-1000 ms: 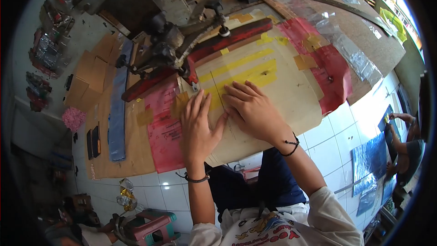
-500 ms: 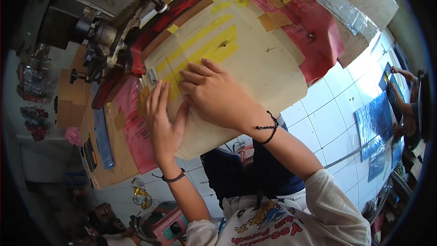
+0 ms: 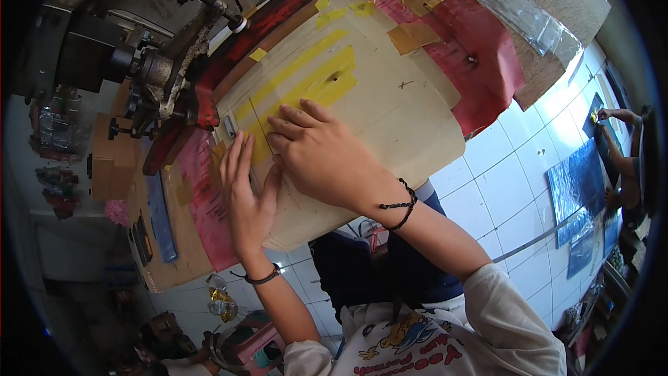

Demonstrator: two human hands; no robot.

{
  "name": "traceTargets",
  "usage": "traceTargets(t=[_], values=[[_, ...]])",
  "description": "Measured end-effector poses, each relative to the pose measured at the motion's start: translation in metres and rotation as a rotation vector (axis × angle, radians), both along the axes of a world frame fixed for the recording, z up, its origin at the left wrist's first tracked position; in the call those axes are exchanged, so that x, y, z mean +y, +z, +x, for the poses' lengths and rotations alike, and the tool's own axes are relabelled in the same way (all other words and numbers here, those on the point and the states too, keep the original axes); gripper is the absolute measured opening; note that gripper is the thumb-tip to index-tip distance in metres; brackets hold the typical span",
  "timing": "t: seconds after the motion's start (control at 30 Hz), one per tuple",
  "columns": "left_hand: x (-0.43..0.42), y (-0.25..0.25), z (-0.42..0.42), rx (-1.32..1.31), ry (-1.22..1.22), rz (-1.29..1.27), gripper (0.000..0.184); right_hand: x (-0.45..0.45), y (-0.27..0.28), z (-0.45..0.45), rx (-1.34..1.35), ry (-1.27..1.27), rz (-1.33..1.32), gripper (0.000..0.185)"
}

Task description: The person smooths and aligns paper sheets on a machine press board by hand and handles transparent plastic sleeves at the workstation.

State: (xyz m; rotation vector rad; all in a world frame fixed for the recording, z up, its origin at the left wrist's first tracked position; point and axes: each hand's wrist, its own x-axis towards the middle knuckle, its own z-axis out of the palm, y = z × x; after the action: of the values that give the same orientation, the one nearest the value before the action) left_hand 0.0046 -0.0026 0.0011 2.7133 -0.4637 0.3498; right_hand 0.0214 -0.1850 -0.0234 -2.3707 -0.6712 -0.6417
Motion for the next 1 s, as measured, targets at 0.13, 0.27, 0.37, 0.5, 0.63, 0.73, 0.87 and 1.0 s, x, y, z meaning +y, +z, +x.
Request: traceTargets(t=[0.13, 0.27, 0.37, 0.5, 0.63, 0.73, 0.87, 1.0], values=[[0.0, 0.002, -0.002, 0.003, -0.005, -0.022, 0.06, -0.002, 0.002, -0.001, 0.018, 0.017, 0.02, 0.031], [-0.003, 0.001, -0.002, 0.025, 0.003, -0.051, 0.06, -0.004, 0.005, -0.003, 0.061, 0.043, 0.03, 0.031], [-0.003, 0.0, -0.003, 0.029, 0.006, -0.058, 0.06, 0.002, -0.005, 0.0, -0.081, -0.017, 0.099, 0.028], [-0.001, 0.0, -0.002, 0.001, -0.003, -0.036, 0.061, -0.004, 0.005, -0.002, 0.051, 0.04, 0.019, 0.03], [0.001, -0.002, -0.001, -0.021, 0.0, -0.053, 0.063, -0.005, 0.008, -0.002, 0.055, 0.048, 0.0, 0.031], [-0.001, 0.002, -0.003, -0.024, 0.021, -0.03, 0.064, -0.005, 0.009, -0.002, 0.057, 0.051, 0.0, 0.032], [-0.003, 0.006, -0.005, -0.022, 0.044, 0.018, 0.064, -0.006, 0.01, -0.002, 0.067, 0.058, -0.003, 0.032], [-0.003, 0.007, -0.006, -0.022, 0.059, 0.032, 0.065, -0.006, 0.013, -0.003, 0.066, 0.062, -0.01, 0.031]])
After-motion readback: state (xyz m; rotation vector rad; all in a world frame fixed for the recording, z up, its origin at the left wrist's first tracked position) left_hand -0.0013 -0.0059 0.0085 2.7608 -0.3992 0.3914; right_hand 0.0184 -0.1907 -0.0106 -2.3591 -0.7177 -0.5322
